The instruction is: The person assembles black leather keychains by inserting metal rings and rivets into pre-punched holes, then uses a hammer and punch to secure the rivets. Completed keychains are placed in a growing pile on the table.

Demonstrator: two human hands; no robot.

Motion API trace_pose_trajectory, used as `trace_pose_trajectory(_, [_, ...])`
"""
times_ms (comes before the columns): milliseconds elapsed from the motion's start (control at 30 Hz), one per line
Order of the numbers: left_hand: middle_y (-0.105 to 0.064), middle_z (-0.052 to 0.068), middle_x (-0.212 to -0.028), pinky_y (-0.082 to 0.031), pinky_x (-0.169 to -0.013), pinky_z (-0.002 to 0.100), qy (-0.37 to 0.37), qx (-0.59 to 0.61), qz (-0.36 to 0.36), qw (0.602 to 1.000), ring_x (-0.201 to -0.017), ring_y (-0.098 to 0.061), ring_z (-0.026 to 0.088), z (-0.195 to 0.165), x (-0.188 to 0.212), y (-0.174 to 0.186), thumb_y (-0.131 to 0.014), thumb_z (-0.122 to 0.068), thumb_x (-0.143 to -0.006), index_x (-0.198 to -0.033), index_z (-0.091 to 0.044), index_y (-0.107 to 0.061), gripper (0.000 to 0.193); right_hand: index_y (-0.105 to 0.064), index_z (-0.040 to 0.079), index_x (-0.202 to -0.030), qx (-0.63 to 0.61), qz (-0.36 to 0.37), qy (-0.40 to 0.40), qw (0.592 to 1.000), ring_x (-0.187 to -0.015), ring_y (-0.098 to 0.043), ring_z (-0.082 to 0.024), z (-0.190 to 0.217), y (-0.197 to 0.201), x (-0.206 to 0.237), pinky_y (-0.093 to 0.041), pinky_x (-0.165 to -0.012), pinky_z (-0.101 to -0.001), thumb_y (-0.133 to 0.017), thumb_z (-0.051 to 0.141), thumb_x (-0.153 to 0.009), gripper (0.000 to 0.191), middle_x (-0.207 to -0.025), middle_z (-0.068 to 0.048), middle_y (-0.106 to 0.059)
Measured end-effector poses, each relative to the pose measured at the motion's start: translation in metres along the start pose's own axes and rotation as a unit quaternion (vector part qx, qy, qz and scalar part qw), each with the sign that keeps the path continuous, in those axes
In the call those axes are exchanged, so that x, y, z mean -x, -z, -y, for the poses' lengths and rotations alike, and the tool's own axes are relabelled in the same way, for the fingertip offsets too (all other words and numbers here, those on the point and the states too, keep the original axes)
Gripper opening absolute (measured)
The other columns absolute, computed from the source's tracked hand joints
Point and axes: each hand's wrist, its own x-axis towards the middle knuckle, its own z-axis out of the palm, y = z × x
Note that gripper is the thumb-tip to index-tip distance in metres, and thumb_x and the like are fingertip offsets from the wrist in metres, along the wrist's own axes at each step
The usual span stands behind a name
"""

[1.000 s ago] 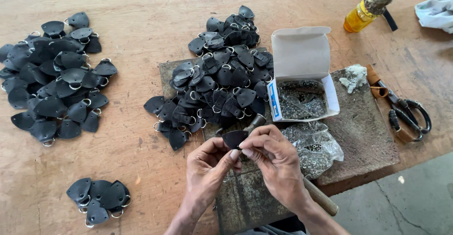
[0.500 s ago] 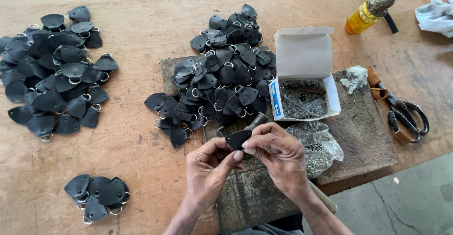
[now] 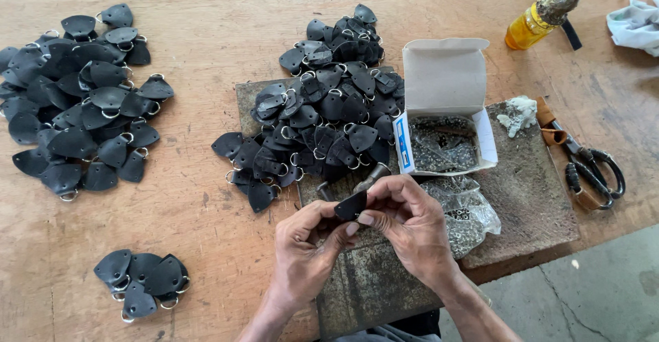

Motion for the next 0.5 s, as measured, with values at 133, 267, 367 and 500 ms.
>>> trace_pose_trajectory(133, [-0.075,0.006,-0.092,-0.067,-0.067,0.024,-0.039,-0.077,0.001,0.996,-0.078,-0.076,0.011,-0.006,0.0,0.001,-0.075,-0.006,-0.089,-0.107,-0.001,-0.075,0.019,-0.061,0.006,-0.108,-0.019,0.012,-0.037,0.999,-0.089,-0.073,-0.011,0.004,0.003,0.001,-0.066,-0.08,-0.0243,-0.075,0.006,-0.087,0.026,-0.098,-0.006,-0.072])
trace_pose_trajectory(267, [-0.074,0.006,-0.088,-0.062,-0.063,0.027,-0.043,-0.094,0.017,0.994,-0.074,-0.073,0.011,-0.009,0.001,0.003,-0.079,-0.014,-0.088,-0.105,-0.002,-0.075,0.021,-0.059,0.007,-0.105,0.04,0.014,-0.039,0.998,-0.089,-0.074,-0.01,0.007,0.005,0.004,-0.067,-0.081,-0.0245,-0.077,0.007,-0.085,0.027,-0.096,-0.004,-0.072])
trace_pose_trajectory(367, [-0.073,0.006,-0.081,-0.057,-0.057,0.028,-0.022,-0.126,0.029,0.991,-0.066,-0.068,0.012,-0.006,0.0,0.004,-0.081,-0.018,-0.086,-0.098,-0.003,-0.075,0.02,-0.062,0.007,-0.102,0.039,0.021,-0.04,0.998,-0.085,-0.072,-0.009,0.007,0.008,0.011,-0.068,-0.077,-0.0248,-0.078,0.007,-0.087,0.022,-0.092,-0.004,-0.071])
trace_pose_trajectory(500, [-0.076,0.003,-0.085,-0.06,-0.06,0.027,-0.048,-0.129,0.059,0.989,-0.069,-0.071,0.011,-0.001,0.006,0.003,-0.075,-0.019,-0.093,-0.097,-0.006,-0.073,0.014,-0.066,0.008,-0.103,0.064,0.031,-0.082,0.994,-0.079,-0.071,-0.007,0.007,0.018,0.03,-0.066,-0.072,-0.0224,-0.075,0.007,-0.087,0.019,-0.087,-0.002,-0.072])
